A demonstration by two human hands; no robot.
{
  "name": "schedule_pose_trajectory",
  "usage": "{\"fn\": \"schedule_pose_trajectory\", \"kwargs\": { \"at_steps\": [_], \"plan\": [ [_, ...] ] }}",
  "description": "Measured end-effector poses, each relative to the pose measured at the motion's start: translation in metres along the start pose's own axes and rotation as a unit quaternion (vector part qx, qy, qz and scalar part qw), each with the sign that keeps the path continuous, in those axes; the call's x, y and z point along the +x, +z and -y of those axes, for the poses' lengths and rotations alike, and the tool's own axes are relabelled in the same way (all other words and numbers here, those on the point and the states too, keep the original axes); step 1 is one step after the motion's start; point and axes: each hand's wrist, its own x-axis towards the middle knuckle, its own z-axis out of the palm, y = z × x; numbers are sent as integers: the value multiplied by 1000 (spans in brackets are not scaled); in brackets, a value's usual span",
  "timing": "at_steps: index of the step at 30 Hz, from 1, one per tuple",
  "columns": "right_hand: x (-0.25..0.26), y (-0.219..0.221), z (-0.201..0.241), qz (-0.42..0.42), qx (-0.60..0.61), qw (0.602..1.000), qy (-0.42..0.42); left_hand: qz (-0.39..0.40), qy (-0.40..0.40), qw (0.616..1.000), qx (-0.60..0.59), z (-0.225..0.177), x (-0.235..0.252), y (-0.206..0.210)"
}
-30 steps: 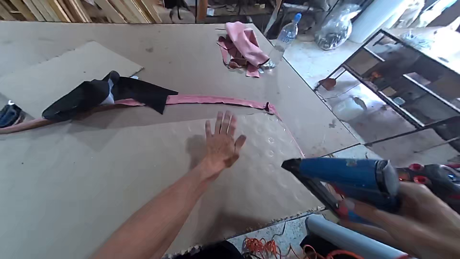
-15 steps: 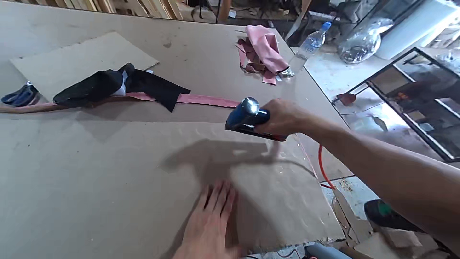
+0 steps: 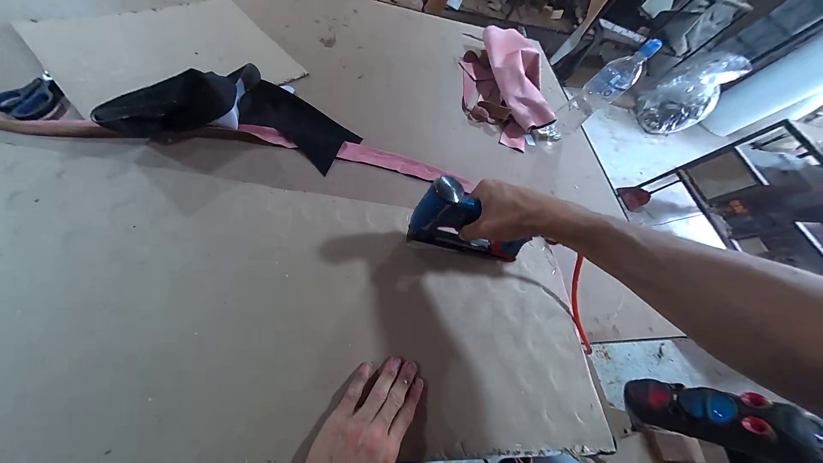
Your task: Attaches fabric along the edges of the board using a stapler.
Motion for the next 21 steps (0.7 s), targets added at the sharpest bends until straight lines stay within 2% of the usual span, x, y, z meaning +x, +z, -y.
{"fn": "schedule_pose_trajectory", "kwargs": {
  "at_steps": [5,8,12,16,19,21],
  "plan": [
    [-47,31,16,18,-42,998,-37,-19,-2,999,-27,6,-2,15],
    [-76,45,28,47,-37,998,-33,-76,-3,997,-17,6,-7,16],
    [-117,74,39,53,-44,997,-40,-140,-70,988,16,3,-20,14],
    [-157,98,51,79,-30,996,-22,-141,-109,984,27,5,-30,7],
    [-186,113,62,86,-25,996,-2,-142,-81,986,13,12,-36,3],
    [-198,129,68,102,-2,995,16,-113,-60,992,-18,16,-45,-3]
  ]
}}
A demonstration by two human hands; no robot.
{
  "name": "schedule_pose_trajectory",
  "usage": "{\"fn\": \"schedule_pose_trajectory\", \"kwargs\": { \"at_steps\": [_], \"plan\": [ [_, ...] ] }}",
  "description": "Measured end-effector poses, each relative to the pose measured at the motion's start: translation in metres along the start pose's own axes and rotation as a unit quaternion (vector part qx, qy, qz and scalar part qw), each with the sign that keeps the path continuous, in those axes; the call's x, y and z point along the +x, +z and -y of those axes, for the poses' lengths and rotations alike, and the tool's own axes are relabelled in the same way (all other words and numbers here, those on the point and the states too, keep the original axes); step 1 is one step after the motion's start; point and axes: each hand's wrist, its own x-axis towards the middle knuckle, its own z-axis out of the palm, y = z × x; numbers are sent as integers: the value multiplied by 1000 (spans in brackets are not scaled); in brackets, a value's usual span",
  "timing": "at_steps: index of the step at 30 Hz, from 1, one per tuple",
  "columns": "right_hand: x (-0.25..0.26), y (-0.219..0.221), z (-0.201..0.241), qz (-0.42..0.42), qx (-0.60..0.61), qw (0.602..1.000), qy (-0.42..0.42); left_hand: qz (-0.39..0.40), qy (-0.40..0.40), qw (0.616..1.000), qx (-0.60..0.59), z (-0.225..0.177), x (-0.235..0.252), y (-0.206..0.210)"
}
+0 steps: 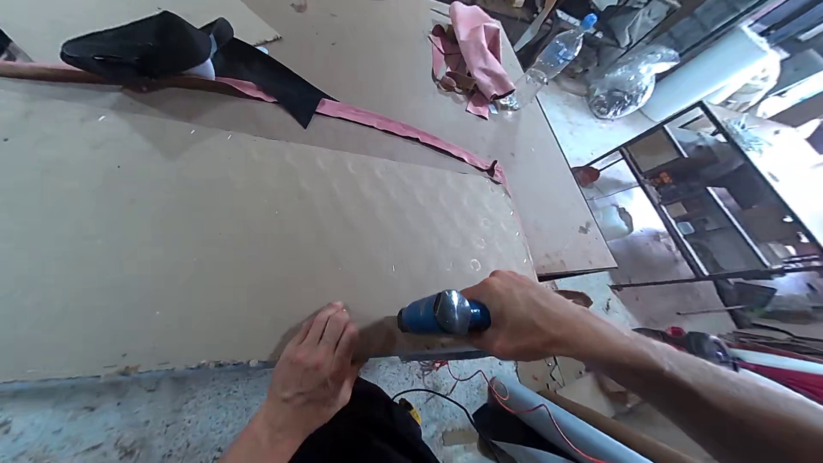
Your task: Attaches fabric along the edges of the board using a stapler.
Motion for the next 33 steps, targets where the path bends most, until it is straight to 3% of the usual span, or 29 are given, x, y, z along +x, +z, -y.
{"fn": "schedule_pose_trajectory", "kwargs": {
  "at_steps": [3,4,6,8,10,11,13,16,20,24,28,31,33],
  "plan": [
    [6,38,-17,30,35,999,-12,70,-53,991,-99,4,7,-32],
    [2,50,-24,25,32,999,-17,61,-83,986,-131,0,18,-51],
    [-22,69,-38,-37,64,997,-28,-33,-104,989,-100,-14,68,-85],
    [-59,87,-52,-152,130,979,-40,-118,-114,984,-65,-38,139,-109],
    [-89,109,-74,-237,204,949,-25,-207,-70,975,-40,-60,193,-92],
    [-95,122,-90,-269,244,932,-26,-210,-34,977,-27,-64,203,-60],
    [-100,138,-117,-288,293,912,-28,-119,0,993,-4,-56,190,18],
    [-103,125,-120,-291,361,886,-22,21,-7,999,39,-46,189,48],
    [-115,133,-130,-378,314,870,25,57,-50,997,21,-39,193,23],
    [-108,106,-143,-336,244,909,45,249,-65,966,23,-41,126,-3],
    [-77,69,-139,-304,190,933,23,232,-83,969,-2,-30,86,12],
    [-59,44,-125,-273,189,943,-3,257,-115,959,-9,-37,98,5],
    [-52,27,-108,-256,200,946,-10,295,-132,945,-42,-46,114,-24]
  ]
}}
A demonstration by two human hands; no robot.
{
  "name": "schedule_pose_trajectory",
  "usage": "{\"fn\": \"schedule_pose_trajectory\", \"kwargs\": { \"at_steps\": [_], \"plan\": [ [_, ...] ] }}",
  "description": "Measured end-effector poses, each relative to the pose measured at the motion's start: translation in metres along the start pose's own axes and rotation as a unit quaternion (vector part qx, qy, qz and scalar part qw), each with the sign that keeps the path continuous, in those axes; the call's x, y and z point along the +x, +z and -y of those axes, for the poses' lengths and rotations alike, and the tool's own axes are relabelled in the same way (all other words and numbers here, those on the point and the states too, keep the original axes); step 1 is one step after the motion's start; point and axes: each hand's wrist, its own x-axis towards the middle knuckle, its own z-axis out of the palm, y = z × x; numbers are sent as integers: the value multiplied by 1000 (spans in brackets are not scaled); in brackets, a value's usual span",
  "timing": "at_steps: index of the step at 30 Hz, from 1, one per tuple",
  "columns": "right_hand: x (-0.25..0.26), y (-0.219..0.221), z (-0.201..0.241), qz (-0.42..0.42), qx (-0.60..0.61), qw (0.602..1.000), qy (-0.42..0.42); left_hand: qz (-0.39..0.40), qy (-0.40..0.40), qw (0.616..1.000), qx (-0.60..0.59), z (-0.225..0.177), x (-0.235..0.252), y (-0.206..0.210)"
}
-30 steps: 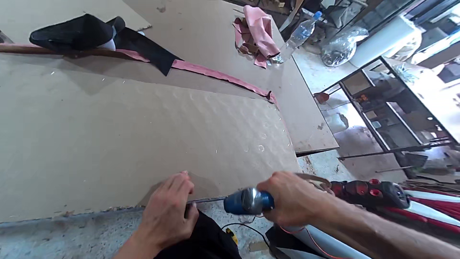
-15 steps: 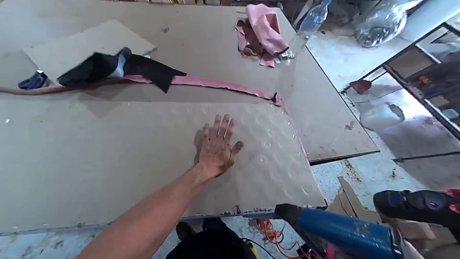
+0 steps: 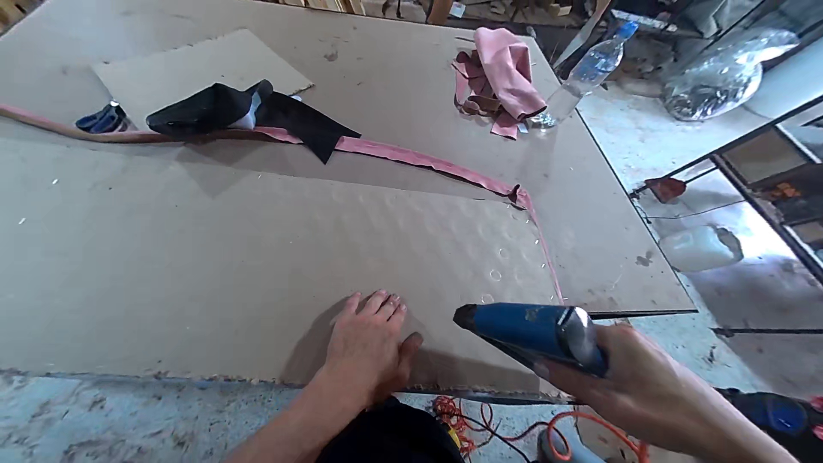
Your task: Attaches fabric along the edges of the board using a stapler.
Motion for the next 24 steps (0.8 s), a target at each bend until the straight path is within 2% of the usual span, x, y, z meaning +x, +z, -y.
{"fn": "schedule_pose_trajectory", "kwargs": {
  "at_steps": [2,3,5,7,9,11,14,17,19,21,24],
  "plan": [
    [5,-1,15,3,1,1000,-11,7,0,1000,-15,-10,-12,-39],
    [7,-1,18,-3,-2,1000,-27,-16,0,1000,12,-12,-15,-47],
    [10,1,16,-7,10,999,-48,-39,1,999,28,-4,-12,-32],
    [13,2,13,7,23,999,-48,-29,-11,1000,5,9,-9,-16],
    [11,5,16,21,30,999,-20,18,-14,1000,11,4,-10,-41],
    [13,5,18,15,16,1000,-19,5,-18,999,49,-4,-12,-60],
    [14,4,18,15,5,1000,-21,-39,-21,998,45,16,-16,-26],
    [17,-3,36,26,-15,1000,1,-20,-18,999,39,16,-20,-38],
    [30,-10,47,23,-44,999,-9,-61,-14,996,62,14,-20,-42],
    [43,-13,57,29,-74,997,-20,-69,-27,996,46,17,-25,-13],
    [76,-10,75,57,-114,991,-47,-48,-35,998,27,8,-29,-5]
  ]
}}
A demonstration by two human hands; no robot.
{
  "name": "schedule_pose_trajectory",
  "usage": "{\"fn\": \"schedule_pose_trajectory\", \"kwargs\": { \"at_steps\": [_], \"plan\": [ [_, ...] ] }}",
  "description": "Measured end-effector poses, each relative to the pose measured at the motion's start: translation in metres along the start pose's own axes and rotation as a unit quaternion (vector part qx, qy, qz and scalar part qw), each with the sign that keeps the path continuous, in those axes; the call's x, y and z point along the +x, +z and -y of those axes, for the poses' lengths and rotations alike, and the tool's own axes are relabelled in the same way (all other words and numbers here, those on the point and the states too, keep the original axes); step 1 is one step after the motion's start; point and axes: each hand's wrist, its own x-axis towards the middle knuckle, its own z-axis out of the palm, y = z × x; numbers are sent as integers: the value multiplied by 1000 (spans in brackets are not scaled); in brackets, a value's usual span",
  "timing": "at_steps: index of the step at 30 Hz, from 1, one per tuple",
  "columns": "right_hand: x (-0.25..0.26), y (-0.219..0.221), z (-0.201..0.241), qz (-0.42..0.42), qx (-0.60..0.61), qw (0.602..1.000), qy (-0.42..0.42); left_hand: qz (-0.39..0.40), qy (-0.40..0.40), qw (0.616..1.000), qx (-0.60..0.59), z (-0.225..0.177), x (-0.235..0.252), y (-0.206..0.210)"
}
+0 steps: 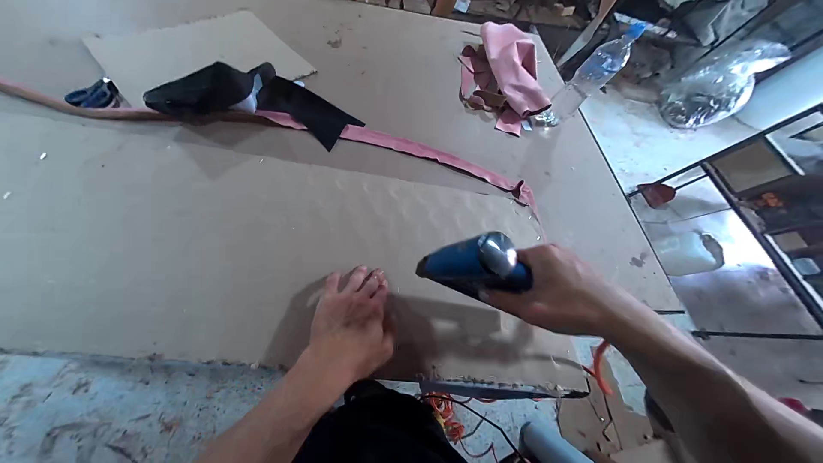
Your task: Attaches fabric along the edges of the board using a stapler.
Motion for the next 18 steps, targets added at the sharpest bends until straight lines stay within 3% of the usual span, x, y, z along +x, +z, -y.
{"fn": "schedule_pose_trajectory", "kwargs": {
  "at_steps": [5,10,16,18],
  "plan": [
    [50,-2,29,41,-78,996,-33,-95,59,994,-17,13,-26,54],
    [87,24,43,147,-100,984,25,-191,63,979,3,22,-29,79],
    [68,-36,59,68,-61,996,-18,-198,66,978,-13,23,-28,79],
    [68,-24,58,73,-48,996,10,-199,62,978,-11,22,-29,82]
  ]
}}
